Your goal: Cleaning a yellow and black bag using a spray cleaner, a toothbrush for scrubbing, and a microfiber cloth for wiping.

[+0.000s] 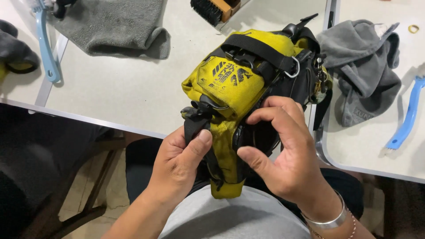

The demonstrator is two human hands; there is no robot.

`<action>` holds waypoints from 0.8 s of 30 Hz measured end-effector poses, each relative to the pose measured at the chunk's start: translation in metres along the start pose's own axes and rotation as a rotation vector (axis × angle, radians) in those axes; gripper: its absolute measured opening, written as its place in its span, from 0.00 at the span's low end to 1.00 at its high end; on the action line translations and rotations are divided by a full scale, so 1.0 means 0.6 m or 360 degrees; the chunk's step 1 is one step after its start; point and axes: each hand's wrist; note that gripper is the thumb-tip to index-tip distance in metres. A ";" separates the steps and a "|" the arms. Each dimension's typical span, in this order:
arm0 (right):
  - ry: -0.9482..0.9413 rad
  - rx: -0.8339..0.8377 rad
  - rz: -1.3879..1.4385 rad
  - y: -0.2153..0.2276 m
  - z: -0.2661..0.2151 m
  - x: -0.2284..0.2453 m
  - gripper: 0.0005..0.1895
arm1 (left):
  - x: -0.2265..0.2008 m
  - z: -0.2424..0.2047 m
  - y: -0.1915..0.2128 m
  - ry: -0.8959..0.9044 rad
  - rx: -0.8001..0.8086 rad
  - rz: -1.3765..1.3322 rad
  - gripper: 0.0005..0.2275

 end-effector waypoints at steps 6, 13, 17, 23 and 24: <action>-0.0076 -0.0203 -0.0060 -0.021 -0.005 0.003 0.10 | 0.022 -0.021 -0.014 -0.0106 0.0044 0.0039 0.10; 0.0050 -0.0258 -0.0096 -0.034 -0.009 -0.015 0.04 | -0.013 -0.042 -0.041 -0.0296 -0.0247 0.1053 0.16; 0.0029 -0.0267 0.0022 -0.026 -0.018 -0.006 0.10 | -0.017 -0.040 -0.041 -0.0228 -0.0275 0.1031 0.16; 0.0143 -0.0334 -0.0029 -0.025 -0.045 -0.003 0.16 | -0.013 -0.045 -0.039 -0.0130 -0.0265 0.1066 0.10; 0.0185 -0.0322 -0.0099 -0.025 -0.047 -0.005 0.17 | -0.010 -0.045 -0.041 -0.0136 -0.0252 0.1135 0.08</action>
Point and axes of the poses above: each hand's wrist, its own z-axis towards the middle knuckle, its own y-axis out of the back of the hand, x = y × z, and after that the axes turned 10 degrees about -z, right-handed
